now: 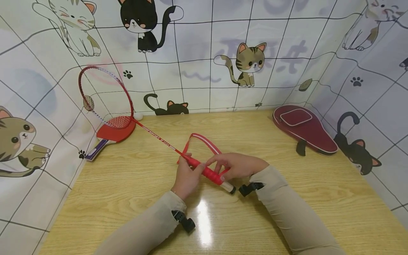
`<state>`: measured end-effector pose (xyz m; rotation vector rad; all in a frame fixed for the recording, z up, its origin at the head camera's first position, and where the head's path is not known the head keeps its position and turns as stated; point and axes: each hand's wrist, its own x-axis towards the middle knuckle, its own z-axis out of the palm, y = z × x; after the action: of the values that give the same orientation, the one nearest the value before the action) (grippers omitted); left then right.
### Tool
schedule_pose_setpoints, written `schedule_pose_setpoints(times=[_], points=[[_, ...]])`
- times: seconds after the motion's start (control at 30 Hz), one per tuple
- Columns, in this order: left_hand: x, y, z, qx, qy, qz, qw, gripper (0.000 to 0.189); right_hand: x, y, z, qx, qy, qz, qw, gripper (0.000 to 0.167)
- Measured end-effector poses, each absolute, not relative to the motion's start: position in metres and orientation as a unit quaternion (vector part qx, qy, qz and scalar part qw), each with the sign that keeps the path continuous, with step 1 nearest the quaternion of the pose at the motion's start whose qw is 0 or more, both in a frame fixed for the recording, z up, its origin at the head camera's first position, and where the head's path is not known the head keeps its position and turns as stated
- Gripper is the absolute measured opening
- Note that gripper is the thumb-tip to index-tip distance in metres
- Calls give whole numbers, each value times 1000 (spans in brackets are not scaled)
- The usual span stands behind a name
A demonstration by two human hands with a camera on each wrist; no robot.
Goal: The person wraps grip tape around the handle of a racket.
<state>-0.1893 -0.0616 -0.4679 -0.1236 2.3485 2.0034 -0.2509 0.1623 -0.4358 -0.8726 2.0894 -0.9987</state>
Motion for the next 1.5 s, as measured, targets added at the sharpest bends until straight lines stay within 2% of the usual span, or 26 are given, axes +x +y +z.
schedule_pose_setpoints(times=[0.2,0.47,0.83,1.17,1.5], points=[[-189,-61,-467,-41,748,662,31,65,-253,165,-436,-345,774,-395,356,69],[-190,-62,-467,-45,749,661,27,67,-253,162,-439,-357,774,-396,342,69],[-190,-62,-466,-46,748,661,34,68,-251,158,-437,-340,769,-406,357,62],[-188,-64,-469,-27,780,625,12,72,-249,155,-438,-335,796,-389,320,64],[-188,-63,-467,-38,770,637,17,67,-250,157,-438,-339,777,-405,343,67]])
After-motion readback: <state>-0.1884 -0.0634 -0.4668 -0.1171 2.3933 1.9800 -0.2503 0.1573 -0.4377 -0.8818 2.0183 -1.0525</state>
